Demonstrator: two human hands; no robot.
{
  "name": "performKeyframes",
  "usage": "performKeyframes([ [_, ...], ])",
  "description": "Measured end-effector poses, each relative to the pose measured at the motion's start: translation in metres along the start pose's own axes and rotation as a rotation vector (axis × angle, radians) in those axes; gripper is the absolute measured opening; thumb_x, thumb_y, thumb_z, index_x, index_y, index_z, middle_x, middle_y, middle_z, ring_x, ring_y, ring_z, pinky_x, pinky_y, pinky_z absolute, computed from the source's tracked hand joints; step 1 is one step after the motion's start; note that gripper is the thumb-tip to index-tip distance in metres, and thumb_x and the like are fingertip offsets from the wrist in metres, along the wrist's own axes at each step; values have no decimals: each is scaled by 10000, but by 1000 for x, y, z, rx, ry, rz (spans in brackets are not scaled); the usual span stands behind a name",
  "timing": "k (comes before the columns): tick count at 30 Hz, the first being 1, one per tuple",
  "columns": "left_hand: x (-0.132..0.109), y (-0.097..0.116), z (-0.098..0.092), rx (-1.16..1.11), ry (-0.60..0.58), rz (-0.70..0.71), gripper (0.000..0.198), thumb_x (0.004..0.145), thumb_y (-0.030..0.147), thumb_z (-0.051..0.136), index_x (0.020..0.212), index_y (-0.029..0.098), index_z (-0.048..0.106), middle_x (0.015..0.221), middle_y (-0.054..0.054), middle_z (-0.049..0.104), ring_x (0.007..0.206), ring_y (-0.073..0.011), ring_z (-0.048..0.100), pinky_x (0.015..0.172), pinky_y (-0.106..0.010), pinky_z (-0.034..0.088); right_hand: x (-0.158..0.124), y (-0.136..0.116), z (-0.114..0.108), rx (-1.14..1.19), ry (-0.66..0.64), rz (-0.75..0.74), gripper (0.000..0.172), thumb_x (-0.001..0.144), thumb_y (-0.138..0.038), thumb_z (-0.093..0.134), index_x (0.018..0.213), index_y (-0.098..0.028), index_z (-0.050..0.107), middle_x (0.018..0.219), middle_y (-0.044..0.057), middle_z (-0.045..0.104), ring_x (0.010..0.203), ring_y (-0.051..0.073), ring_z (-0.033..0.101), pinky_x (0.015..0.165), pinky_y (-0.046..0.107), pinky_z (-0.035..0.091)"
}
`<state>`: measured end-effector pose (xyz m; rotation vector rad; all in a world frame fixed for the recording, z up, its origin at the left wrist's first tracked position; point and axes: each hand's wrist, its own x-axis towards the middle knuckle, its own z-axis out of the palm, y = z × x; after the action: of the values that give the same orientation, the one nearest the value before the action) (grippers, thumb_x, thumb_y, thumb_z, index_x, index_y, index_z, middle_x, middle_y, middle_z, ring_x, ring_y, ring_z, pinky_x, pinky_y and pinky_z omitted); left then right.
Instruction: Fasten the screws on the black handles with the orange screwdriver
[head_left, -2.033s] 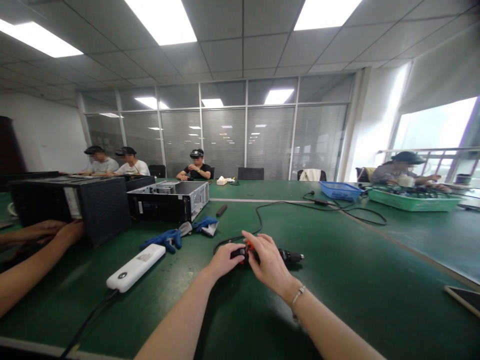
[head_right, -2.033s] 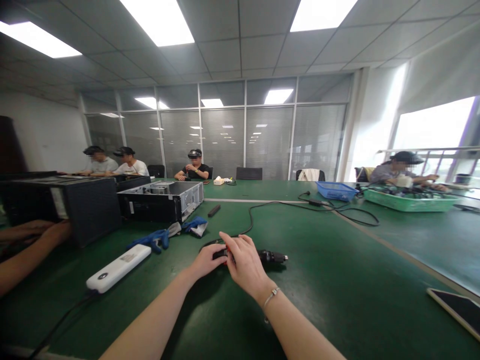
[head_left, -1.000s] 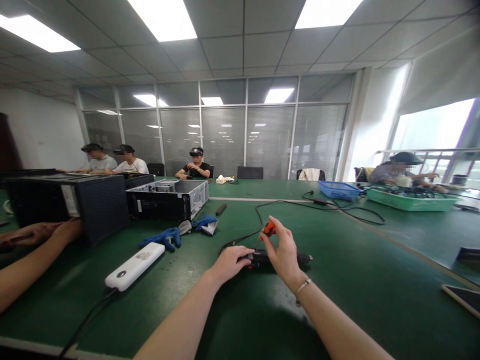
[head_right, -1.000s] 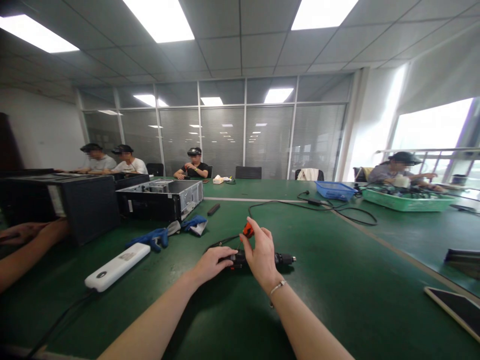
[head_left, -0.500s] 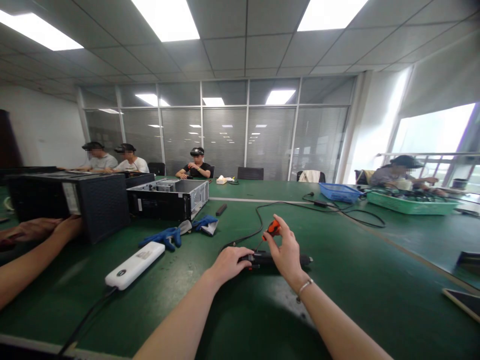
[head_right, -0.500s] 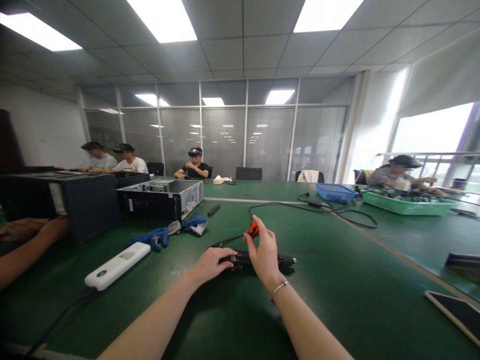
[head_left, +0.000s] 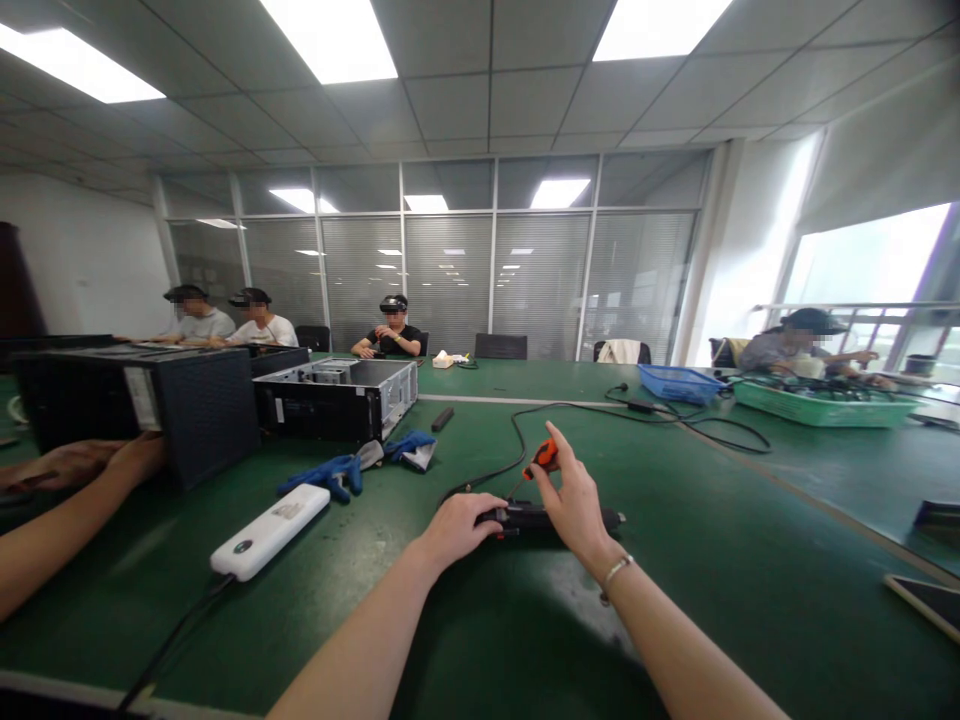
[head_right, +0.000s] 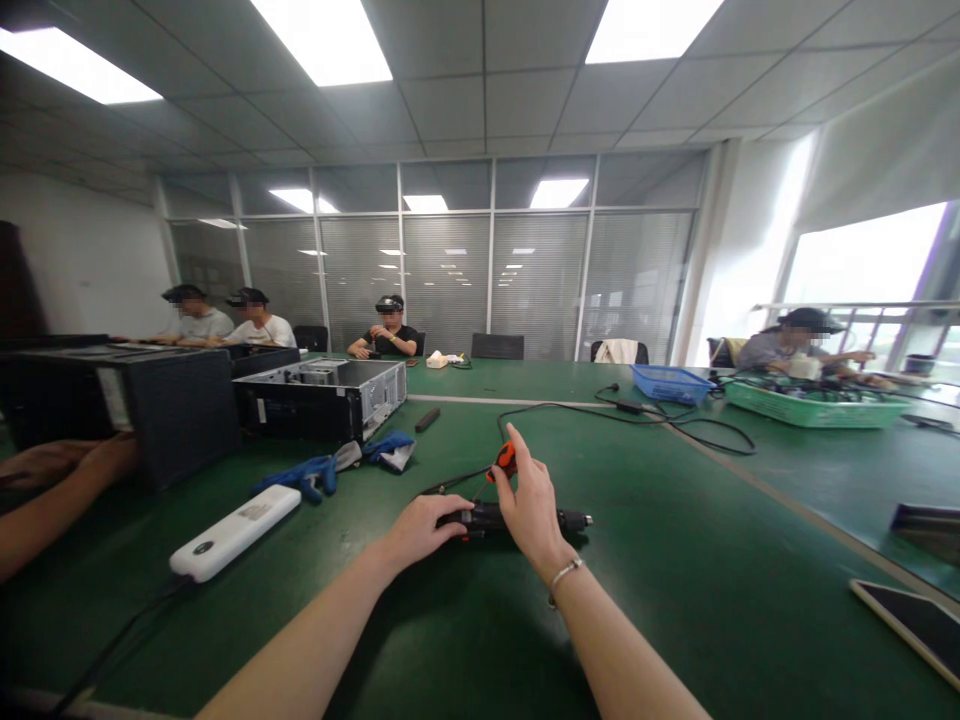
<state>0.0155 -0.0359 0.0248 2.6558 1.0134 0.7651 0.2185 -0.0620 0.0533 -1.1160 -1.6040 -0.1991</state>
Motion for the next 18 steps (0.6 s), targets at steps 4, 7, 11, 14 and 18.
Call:
performKeyframes([
  [4, 0, 0, 0, -9, 11, 5, 324, 829, 283, 642, 1151, 249, 629, 1160, -18, 665, 1051, -206, 614, 942, -297, 430, 0, 0, 0, 12, -34, -1, 583, 883, -274, 476, 1432, -197, 293, 862, 42, 634, 750, 194, 587, 740, 355, 487],
  [7, 0, -1, 1, -15, 15, 3, 323, 830, 276, 641, 1152, 250, 630, 1152, -15, 668, 1050, -204, 614, 945, -294, 427, 0, 1, -2, 3, -22, -14, 575, 880, -268, 475, 1424, -196, 307, 876, 46, 633, 765, 196, 584, 754, 359, 485],
  [11, 0, -1, 1, -20, 8, -5, 326, 829, 278, 639, 1154, 248, 628, 1164, -17, 662, 1064, -204, 607, 948, -293, 426, 0, 1, -3, 32, -20, -11, 573, 874, -269, 483, 1418, -195, 317, 872, 44, 628, 766, 193, 581, 759, 356, 483],
  [14, 0, -1, 1, -23, 9, -3, 328, 827, 281, 642, 1153, 248, 628, 1162, -18, 663, 1062, -204, 609, 947, -296, 428, 0, 1, -3, 63, -40, -6, 563, 876, -272, 483, 1411, -193, 324, 875, 43, 624, 763, 185, 583, 755, 345, 487],
  [18, 0, 1, -1, -19, 5, 1, 324, 833, 283, 636, 1155, 242, 626, 1162, -23, 664, 1058, -202, 612, 951, -297, 426, 0, 0, -4, 43, -18, -24, 541, 877, -280, 484, 1394, -193, 350, 879, 46, 625, 761, 187, 584, 754, 349, 486],
])
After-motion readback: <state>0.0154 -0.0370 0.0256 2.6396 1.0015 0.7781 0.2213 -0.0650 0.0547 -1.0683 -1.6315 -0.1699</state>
